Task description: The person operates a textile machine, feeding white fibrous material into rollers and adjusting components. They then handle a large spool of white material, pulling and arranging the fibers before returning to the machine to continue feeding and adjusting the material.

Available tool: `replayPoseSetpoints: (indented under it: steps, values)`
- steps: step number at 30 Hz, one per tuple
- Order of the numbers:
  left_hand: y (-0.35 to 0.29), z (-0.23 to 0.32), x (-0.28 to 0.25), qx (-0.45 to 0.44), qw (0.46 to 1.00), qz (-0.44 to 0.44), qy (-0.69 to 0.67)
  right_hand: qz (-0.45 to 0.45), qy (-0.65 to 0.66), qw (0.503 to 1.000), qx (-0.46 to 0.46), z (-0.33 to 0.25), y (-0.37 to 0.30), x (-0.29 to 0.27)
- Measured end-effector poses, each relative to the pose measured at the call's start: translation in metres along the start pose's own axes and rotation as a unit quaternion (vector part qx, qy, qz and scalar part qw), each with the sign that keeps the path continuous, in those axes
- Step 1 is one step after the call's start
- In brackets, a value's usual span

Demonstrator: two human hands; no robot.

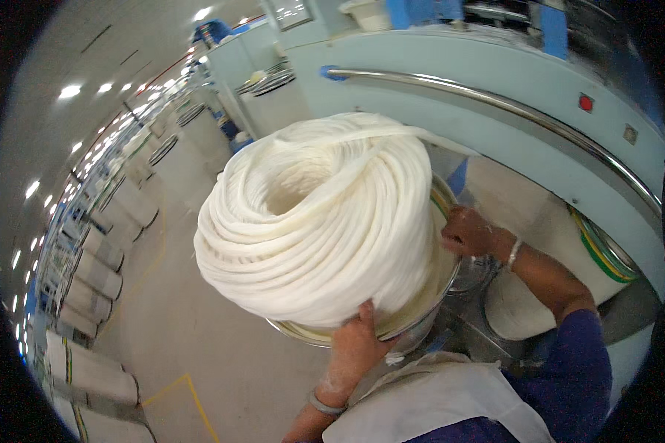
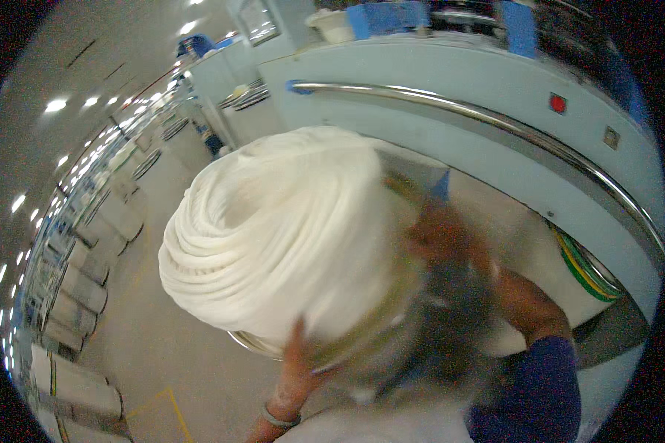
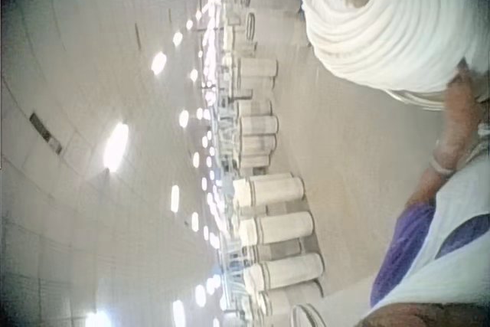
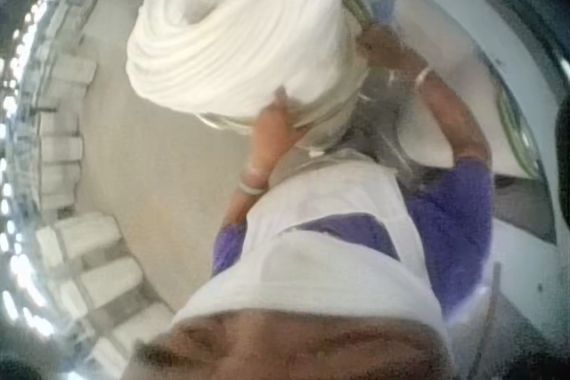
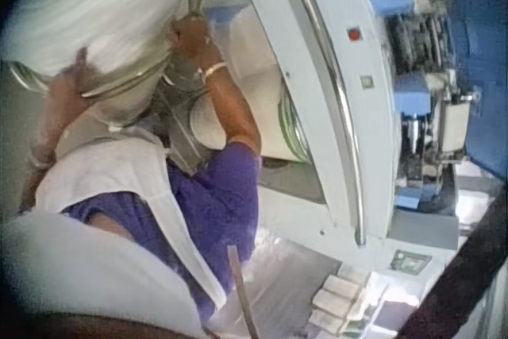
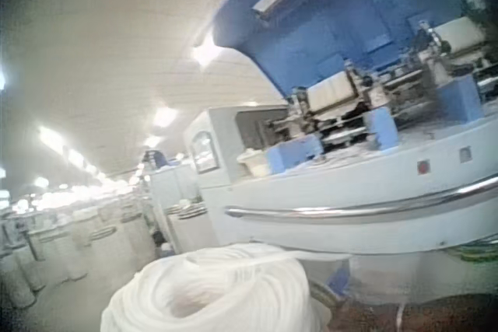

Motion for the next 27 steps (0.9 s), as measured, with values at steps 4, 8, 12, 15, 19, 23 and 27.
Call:
replayPoseSetpoints:
  steps: [4,8,12,15,19,23,27]
  values:
    - [-0.02,-0.033,-0.015,-0.083,0.984,-0.127,-0.096,0.134,0.109,0.956,-0.235,-0.124,0.071,-0.081]
    - [-0.043,-0.05,-0.031,-0.181,0.966,-0.152,-0.103,0.196,0.13,0.946,-0.224,-0.202,0.176,-0.084]
    - [-0.052,-0.06,-0.04,-0.095,0.992,-0.051,-0.068,0.08,0.003,0.989,-0.126,-0.252,0.257,0.008]
    - [-0.059,-0.069,-0.029,-0.047,0.997,-0.029,-0.049,-0.117,0.005,0.984,-0.133,-0.263,0.275,0.062]
    - [-0.066,-0.073,-0.033,-0.067,0.997,-0.025,-0.035,-0.114,0.025,0.983,-0.139,-0.272,0.291,0.052]
    - [-0.076,-0.069,-0.039,-0.187,0.957,-0.2,-0.099,-0.096,0.266,0.954,-0.1,-0.257,0.305,0.006]
    - [-0.071,-0.058,-0.051,-0.147,0.972,-0.167,-0.08,-0.25,0.381,0.881,0.123,-0.244,0.276,0.029]
Point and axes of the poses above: each hand's wrist, its own y-axis towards the middle knuckle, its own x-axis out of the palm, z = x × y, the point moved 6 cm from there along y, towards the middle knuckle, and after that the axes turned 1 degree about -x, right-handed, at the moved point
